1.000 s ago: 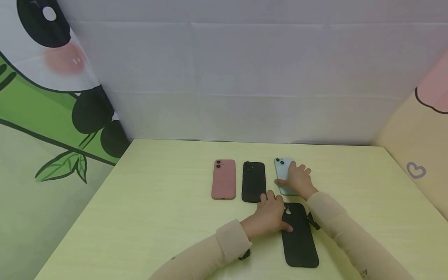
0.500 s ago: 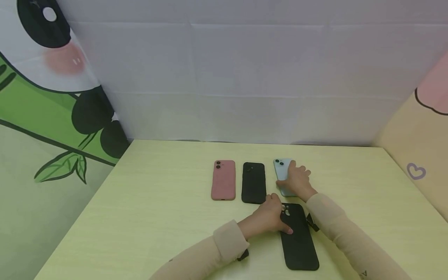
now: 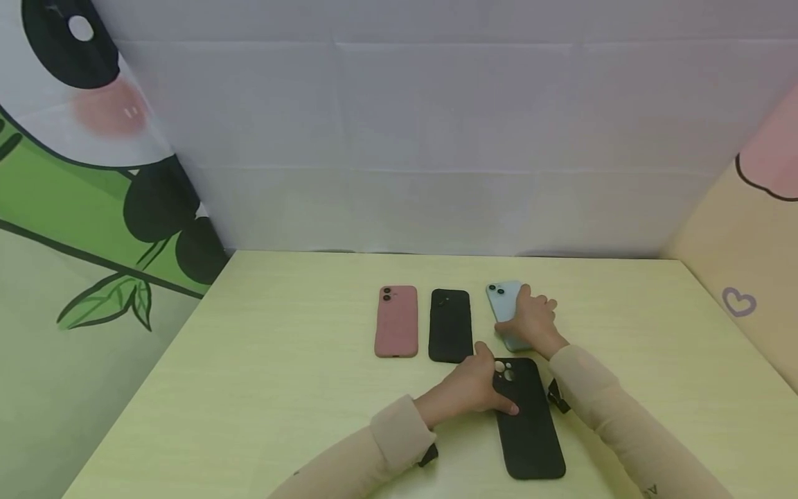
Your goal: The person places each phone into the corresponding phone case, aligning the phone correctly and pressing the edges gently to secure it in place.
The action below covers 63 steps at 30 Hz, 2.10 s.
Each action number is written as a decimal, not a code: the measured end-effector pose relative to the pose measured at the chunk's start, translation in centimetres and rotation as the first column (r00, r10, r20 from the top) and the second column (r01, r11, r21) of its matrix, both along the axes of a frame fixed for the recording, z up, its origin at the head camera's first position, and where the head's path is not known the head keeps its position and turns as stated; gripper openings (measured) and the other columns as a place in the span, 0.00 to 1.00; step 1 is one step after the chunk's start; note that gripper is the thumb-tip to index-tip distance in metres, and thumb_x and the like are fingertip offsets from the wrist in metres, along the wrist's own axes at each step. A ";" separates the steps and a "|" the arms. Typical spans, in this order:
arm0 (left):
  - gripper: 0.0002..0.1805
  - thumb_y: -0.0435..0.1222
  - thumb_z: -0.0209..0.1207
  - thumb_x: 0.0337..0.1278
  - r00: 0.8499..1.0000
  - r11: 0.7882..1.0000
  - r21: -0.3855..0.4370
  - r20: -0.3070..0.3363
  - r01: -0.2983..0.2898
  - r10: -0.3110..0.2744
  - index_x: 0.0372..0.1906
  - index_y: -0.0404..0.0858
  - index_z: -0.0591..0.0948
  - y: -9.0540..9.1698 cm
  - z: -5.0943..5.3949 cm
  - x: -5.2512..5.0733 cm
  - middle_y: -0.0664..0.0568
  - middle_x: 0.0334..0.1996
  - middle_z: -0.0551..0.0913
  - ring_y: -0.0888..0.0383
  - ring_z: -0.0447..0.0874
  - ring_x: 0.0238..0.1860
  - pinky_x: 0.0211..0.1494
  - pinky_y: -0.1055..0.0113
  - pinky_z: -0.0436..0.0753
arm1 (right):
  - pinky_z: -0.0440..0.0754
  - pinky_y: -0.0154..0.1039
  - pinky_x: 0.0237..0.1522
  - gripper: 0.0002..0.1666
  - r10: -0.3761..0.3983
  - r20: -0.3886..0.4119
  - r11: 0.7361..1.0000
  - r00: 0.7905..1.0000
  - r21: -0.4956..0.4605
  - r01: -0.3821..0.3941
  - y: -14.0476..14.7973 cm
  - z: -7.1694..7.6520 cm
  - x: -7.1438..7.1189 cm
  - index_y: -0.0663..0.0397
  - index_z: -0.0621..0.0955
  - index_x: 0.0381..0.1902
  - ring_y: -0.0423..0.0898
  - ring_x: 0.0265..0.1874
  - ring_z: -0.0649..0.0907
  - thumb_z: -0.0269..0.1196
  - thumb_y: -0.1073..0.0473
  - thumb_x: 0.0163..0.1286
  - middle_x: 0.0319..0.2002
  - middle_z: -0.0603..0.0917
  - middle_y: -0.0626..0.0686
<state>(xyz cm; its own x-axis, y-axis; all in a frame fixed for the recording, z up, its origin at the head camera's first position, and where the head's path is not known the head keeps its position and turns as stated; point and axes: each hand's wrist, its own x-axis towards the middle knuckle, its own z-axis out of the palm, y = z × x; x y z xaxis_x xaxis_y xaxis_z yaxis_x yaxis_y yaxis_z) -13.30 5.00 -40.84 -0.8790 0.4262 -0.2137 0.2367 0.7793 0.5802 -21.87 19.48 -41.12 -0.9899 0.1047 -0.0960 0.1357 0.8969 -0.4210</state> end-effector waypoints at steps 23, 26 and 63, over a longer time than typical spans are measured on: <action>0.35 0.32 0.67 0.45 0.973 0.914 0.384 0.225 -0.131 0.045 0.57 0.39 0.60 -1.4 -0.1 -0.7 0.52 0.25 0.77 0.58 0.78 0.18 0.29 0.71 0.76 | 0.72 0.49 0.37 0.40 0.003 0.025 1.000 1.000 0.023 -0.003 0.6 0.3 -0.5 0.80 0.64 0.48 0.64 0.41 0.71 0.66 0.50 0.55 0.41 0.70 0.74; 0.31 0.30 0.64 0.48 0.959 0.888 0.429 0.281 -0.164 0.041 0.57 0.36 0.62 -1.5 0.0 -0.7 0.50 0.27 0.78 0.56 0.80 0.20 0.28 0.68 0.80 | 0.75 0.46 0.33 0.25 0.018 -0.021 1.000 1.000 0.010 -0.018 0.8 0.8 -0.4 0.80 0.69 0.40 0.58 0.32 0.75 0.56 0.56 0.65 0.34 0.75 0.71; 0.28 0.25 0.57 0.54 0.908 0.661 0.668 0.417 -0.341 0.048 0.60 0.36 0.63 -3.9 0.0 -2.0 0.48 0.28 0.78 0.59 0.78 0.24 0.34 0.57 0.83 | 0.66 0.54 0.61 0.27 -0.078 0.195 0.684 0.978 -0.703 0.195 3.4 1.4 -0.5 0.76 0.55 0.64 0.60 0.62 0.64 0.40 0.67 0.69 0.64 0.58 0.72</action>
<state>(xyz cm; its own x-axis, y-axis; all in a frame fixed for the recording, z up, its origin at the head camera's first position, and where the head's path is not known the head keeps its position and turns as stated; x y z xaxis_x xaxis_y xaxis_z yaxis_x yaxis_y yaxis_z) -15.34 1.05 -40.88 -0.8914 0.3998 -0.2134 -0.1924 0.0924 0.9769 -22.37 22.90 -39.72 -0.9397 0.0793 -0.3327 0.3408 0.2981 -0.8916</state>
